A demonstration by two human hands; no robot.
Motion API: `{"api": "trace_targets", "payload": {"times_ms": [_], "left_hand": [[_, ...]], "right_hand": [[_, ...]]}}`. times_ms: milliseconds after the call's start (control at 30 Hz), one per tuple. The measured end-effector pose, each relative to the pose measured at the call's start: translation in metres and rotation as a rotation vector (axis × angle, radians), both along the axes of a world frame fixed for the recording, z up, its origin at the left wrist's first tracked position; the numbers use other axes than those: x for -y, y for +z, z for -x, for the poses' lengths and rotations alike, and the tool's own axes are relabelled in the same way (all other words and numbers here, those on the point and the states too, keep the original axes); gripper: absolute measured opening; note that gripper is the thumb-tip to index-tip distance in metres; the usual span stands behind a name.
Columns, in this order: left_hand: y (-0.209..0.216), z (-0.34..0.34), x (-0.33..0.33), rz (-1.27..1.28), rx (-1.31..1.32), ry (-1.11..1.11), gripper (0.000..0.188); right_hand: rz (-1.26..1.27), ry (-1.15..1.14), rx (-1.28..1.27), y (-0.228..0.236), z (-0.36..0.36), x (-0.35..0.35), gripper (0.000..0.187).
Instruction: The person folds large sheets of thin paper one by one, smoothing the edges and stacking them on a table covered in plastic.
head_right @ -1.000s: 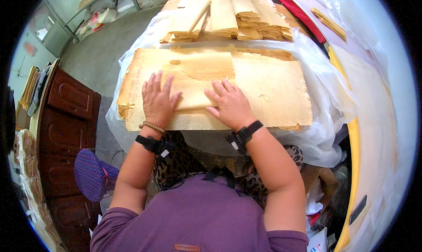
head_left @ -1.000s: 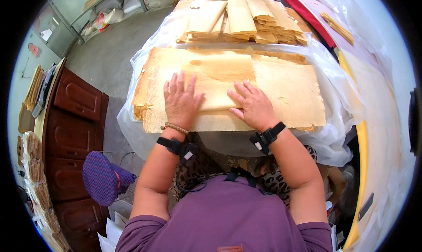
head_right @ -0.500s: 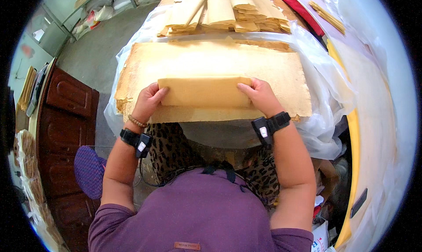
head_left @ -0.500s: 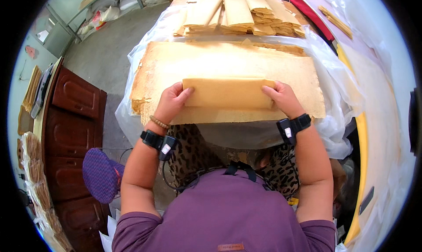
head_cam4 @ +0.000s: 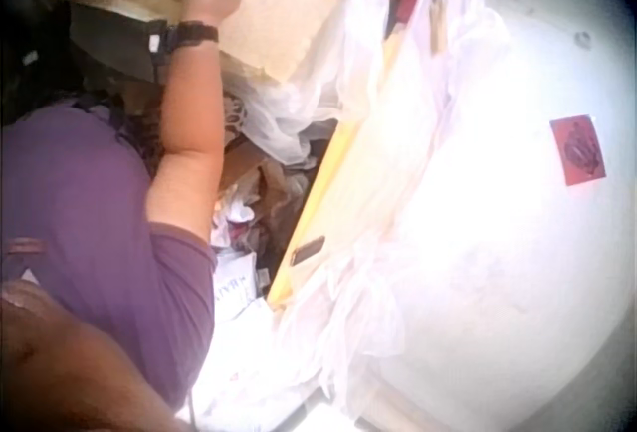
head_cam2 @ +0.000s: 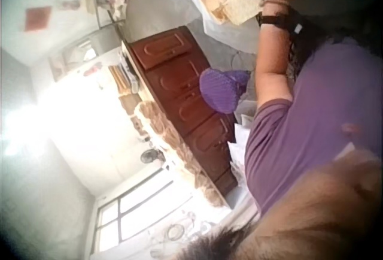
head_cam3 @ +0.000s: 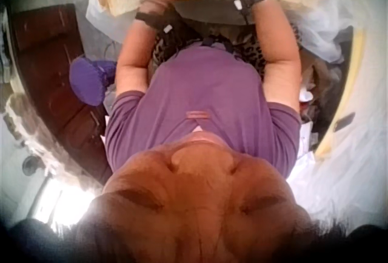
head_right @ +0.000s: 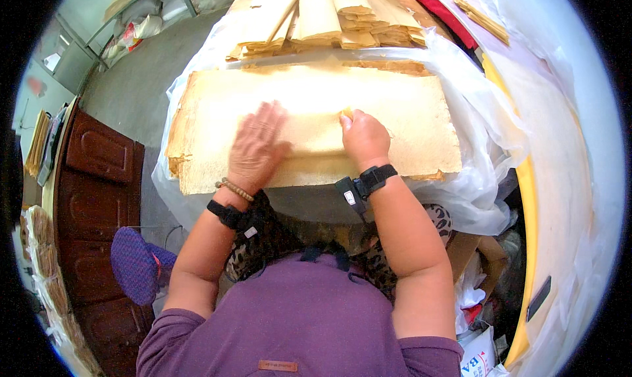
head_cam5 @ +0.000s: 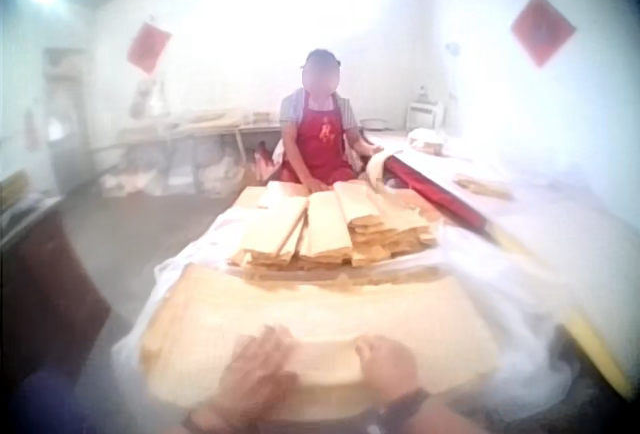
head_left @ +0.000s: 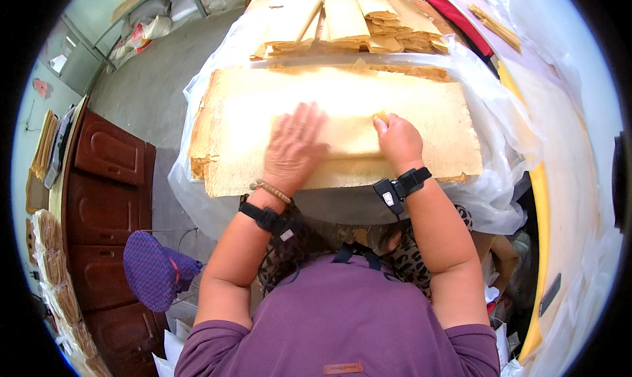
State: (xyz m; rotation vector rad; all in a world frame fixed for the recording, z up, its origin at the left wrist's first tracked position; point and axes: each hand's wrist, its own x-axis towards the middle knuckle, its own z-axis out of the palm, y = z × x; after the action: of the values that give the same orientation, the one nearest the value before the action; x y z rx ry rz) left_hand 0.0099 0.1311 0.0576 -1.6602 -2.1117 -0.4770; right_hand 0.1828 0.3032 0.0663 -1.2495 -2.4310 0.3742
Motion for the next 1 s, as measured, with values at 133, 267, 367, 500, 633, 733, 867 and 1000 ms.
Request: {"api": "trace_targets", "payload": {"times_ms": [133, 267, 367, 500, 633, 733, 867, 1000], "left_hand": [[-0.005, -0.010, -0.007, 0.286, 0.085, -0.122, 0.078], [0.005, -0.010, -0.005, 0.310, 0.103, -0.130, 0.080], [0.008, -0.006, -0.001, 0.331, 0.115, -0.146, 0.079], [0.012, 0.020, 0.020, 0.300, 0.064, -0.097, 0.075], [0.009, 0.050, 0.028, 0.214, -0.071, -0.220, 0.052], [0.021, 0.062, 0.024, 0.177, -0.012, -0.343, 0.038], [0.070, 0.062, 0.000, 0.097, 0.443, -0.229, 0.021], [0.098, 0.089, -0.059, -0.177, 1.234, -0.223, 0.025]], "right_hand": [[0.036, -0.026, 0.080, 0.008, 0.001, -0.004, 0.035], [-0.398, 0.211, -0.041, 0.021, 0.011, 0.027, 0.050], [-0.463, 0.483, 0.002, -0.007, 0.008, 0.037, 0.063], [-0.221, 0.414, 0.063, -0.007, -0.012, 0.018, 0.069], [-0.155, 0.454, 0.017, -0.007, -0.016, 0.010, 0.065], [0.264, 0.468, -0.354, -0.006, -0.030, -0.012, 0.057], [0.016, 0.328, -0.297, -0.011, -0.084, -0.040, 0.049], [-0.218, 0.140, 0.053, -0.012, -0.096, -0.038, 0.053]]}}
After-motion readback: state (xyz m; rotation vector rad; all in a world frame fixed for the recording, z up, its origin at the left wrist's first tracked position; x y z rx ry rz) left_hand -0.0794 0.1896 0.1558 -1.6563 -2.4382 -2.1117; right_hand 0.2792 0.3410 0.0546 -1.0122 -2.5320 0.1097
